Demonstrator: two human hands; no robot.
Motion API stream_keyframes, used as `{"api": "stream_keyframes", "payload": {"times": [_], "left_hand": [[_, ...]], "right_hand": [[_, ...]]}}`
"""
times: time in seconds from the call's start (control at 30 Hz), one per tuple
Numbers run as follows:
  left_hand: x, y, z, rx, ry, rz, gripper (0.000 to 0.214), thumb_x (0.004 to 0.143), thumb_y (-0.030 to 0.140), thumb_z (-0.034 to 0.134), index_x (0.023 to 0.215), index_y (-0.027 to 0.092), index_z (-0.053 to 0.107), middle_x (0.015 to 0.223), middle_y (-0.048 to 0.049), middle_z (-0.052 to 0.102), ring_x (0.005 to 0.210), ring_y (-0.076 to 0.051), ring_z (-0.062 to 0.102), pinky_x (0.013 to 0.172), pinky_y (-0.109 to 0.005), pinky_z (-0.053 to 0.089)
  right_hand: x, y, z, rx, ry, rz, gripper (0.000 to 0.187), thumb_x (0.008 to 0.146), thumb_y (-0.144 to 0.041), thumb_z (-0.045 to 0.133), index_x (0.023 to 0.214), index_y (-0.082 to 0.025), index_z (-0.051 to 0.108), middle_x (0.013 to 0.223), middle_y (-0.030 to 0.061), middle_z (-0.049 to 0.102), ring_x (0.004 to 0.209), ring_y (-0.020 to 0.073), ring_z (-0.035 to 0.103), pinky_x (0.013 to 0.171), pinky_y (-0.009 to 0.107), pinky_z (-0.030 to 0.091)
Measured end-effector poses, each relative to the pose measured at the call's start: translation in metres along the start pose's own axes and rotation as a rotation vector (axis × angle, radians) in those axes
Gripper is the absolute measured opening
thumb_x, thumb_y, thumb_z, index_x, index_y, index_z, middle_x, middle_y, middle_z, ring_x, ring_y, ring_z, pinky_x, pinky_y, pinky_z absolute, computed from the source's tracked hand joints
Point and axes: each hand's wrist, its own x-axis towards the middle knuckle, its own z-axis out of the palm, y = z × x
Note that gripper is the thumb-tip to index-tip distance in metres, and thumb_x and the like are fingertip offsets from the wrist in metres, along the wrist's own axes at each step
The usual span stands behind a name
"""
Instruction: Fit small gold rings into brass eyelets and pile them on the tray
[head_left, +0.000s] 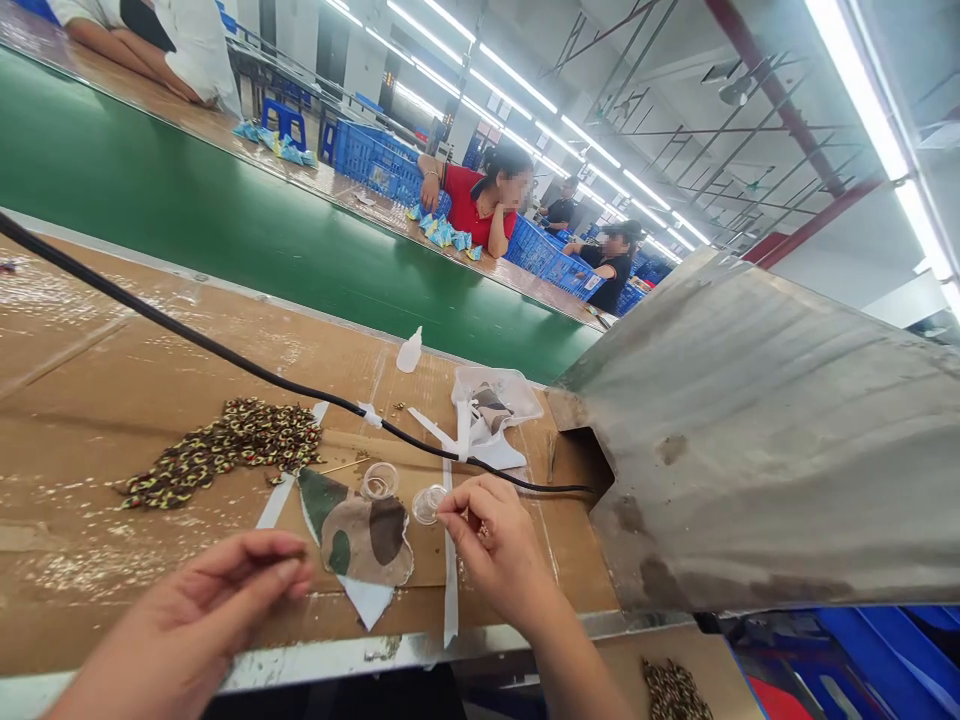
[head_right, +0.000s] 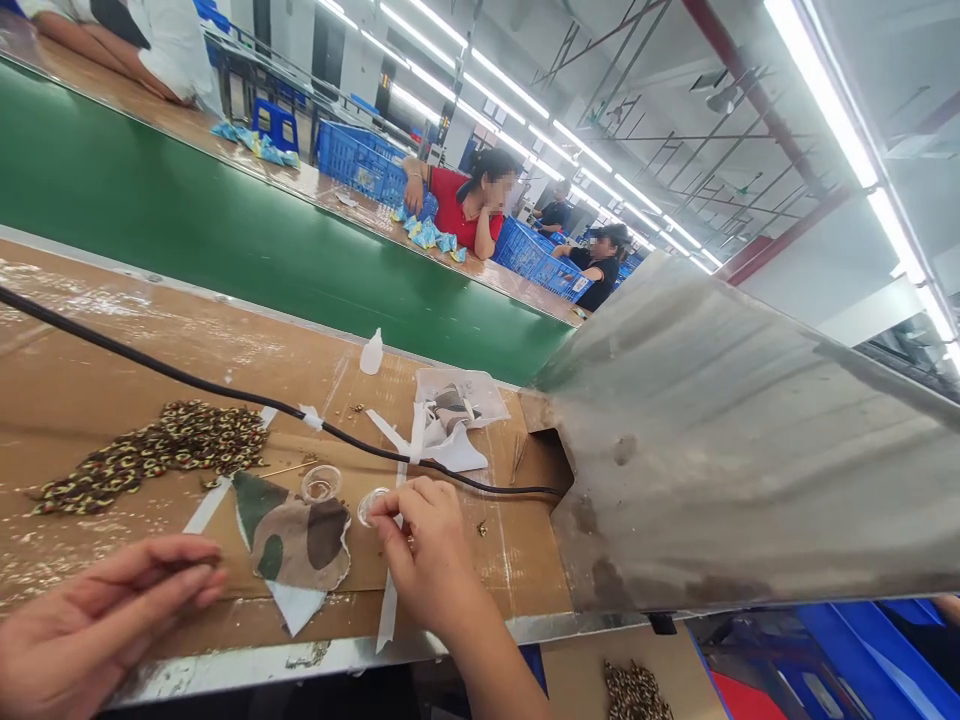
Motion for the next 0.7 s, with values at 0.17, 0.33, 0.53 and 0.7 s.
{"api": "stream_keyframes", "payload": {"times": [0.17, 0.33, 0.53, 0.7], "left_hand": [[-0.022, -0.016, 0.041, -0.061, -0.213, -0.187, 0.058, 0.029, 0.028, 0.091, 0.077, 0.013, 0.062, 0.074, -0.0005, 0.064, 0.068, -0.015, 0.063, 0.067, -0.023, 0.055], [-0.017, -0.029, 0.039, -0.041, -0.279, -0.195, 0.053, 0.039, 0.031, 0.09, 0.08, 0.015, 0.06, 0.079, -0.0004, 0.061, 0.075, -0.016, 0.062, 0.071, -0.025, 0.055], [-0.017, -0.031, 0.033, 0.011, -0.379, -0.165, 0.04, 0.057, 0.032, 0.083, 0.085, 0.016, 0.06, 0.084, -0.0002, 0.061, 0.078, -0.013, 0.061, 0.073, -0.022, 0.053], [-0.018, -0.03, 0.036, 0.009, -0.314, -0.189, 0.049, 0.045, 0.032, 0.088, 0.08, 0.013, 0.061, 0.081, -0.0018, 0.061, 0.073, -0.015, 0.061, 0.069, -0.024, 0.054]], "right_hand": [[-0.02, -0.018, 0.017, 0.224, -0.05, 0.041, 0.005, 0.086, -0.018, 0.055, 0.084, -0.019, 0.06, 0.081, -0.0029, 0.057, 0.08, 0.0056, 0.047, 0.074, 0.019, 0.033], [-0.029, -0.021, 0.032, 0.26, -0.088, 0.049, 0.004, 0.085, -0.019, 0.057, 0.084, -0.019, 0.061, 0.079, -0.0023, 0.055, 0.082, 0.006, 0.046, 0.077, 0.02, 0.033], [-0.029, -0.019, 0.036, 0.268, -0.092, 0.074, 0.005, 0.084, -0.017, 0.057, 0.084, -0.02, 0.061, 0.081, -0.003, 0.055, 0.084, 0.0062, 0.046, 0.078, 0.02, 0.033], [-0.028, -0.019, 0.036, 0.265, -0.114, 0.062, 0.005, 0.085, -0.018, 0.057, 0.084, -0.019, 0.061, 0.082, -0.0027, 0.055, 0.083, 0.006, 0.046, 0.078, 0.021, 0.032]]}}
